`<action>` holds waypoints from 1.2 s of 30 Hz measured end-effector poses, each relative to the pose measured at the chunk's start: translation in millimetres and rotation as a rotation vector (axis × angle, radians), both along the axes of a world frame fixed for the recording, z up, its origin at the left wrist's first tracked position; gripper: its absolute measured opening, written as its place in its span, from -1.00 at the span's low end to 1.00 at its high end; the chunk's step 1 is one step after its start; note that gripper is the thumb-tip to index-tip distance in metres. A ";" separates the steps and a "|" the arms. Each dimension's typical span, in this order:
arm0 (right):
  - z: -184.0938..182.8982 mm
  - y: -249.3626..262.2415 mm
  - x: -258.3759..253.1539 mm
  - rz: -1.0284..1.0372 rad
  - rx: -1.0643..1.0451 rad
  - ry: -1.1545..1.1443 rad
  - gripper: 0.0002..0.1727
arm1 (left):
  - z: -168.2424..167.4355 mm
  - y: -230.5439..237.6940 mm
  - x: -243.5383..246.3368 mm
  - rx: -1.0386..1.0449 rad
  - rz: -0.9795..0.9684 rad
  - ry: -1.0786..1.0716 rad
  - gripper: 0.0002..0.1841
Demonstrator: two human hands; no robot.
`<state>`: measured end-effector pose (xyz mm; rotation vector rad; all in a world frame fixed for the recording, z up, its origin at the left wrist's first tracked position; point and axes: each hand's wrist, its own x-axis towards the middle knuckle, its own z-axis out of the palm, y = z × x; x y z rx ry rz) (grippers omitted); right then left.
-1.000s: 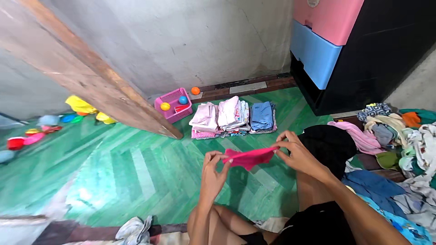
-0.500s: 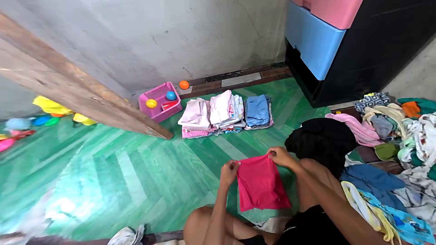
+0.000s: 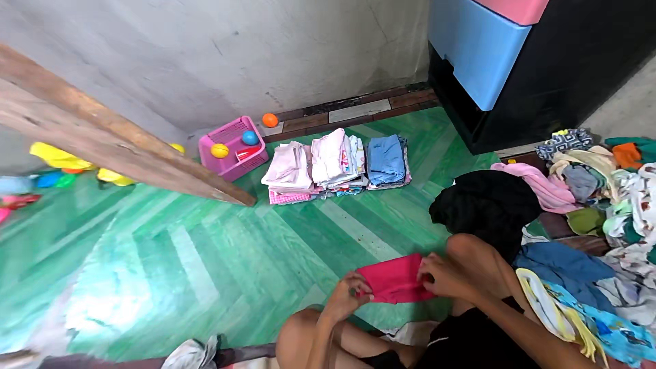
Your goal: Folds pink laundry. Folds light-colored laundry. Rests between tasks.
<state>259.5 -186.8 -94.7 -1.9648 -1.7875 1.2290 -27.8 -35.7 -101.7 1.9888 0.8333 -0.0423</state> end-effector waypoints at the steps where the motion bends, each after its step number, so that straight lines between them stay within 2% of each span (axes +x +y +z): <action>1: -7.5 -2.6 -0.4 0.039 -0.049 0.005 -0.69 | -4.8 -2.9 -3.1 -0.036 -0.001 0.058 -0.72; 3: -19.0 1.6 0.4 -0.034 -0.073 0.036 -0.62 | -12.2 -4.7 -0.6 -0.066 0.127 0.140 -0.59; 6: -19.3 22.6 -1.0 -0.224 -0.088 0.030 -0.47 | -31.9 -6.2 13.0 -0.024 0.433 0.152 -0.34; 9: -26.0 40.0 -4.9 -0.231 -0.156 -0.049 -0.34 | -47.8 -13.3 29.9 0.031 0.530 0.201 -0.14; 12: -32.6 48.8 -8.2 -0.189 -0.248 -0.145 -0.24 | -52.2 -19.0 40.7 0.068 0.511 0.292 -0.28; 16: -59.0 52.8 -0.3 -0.135 -0.253 -0.104 -0.45 | -56.3 -18.8 40.2 0.130 0.439 0.359 -0.55; 19: -66.4 50.7 13.2 -0.181 -0.144 0.082 -0.52 | -52.4 -22.6 40.6 0.123 0.419 0.330 -0.65; 22: -49.9 51.0 27.0 -0.276 -0.054 0.232 -0.59 | -50.1 -29.1 43.3 -0.052 0.505 0.151 -0.56; 24: -38.5 59.5 39.2 -0.294 0.045 0.219 -0.63 | -54.2 -30.2 49.2 -0.210 0.554 0.006 -0.50; 27: 0.0 88.4 63.0 -0.228 0.163 0.101 -0.63 | -47.9 -23.3 76.7 -0.419 0.659 -0.156 -0.67; 33: 111.3 195.7 116.1 -0.121 0.380 -0.156 -0.60 | 7.0 37.4 178.7 -0.603 0.857 -0.560 -0.73; 36: 144.2 258.3 134.4 -0.157 0.534 -0.245 -0.63 | 36.0 78.7 226.2 -0.588 0.890 -0.684 -0.72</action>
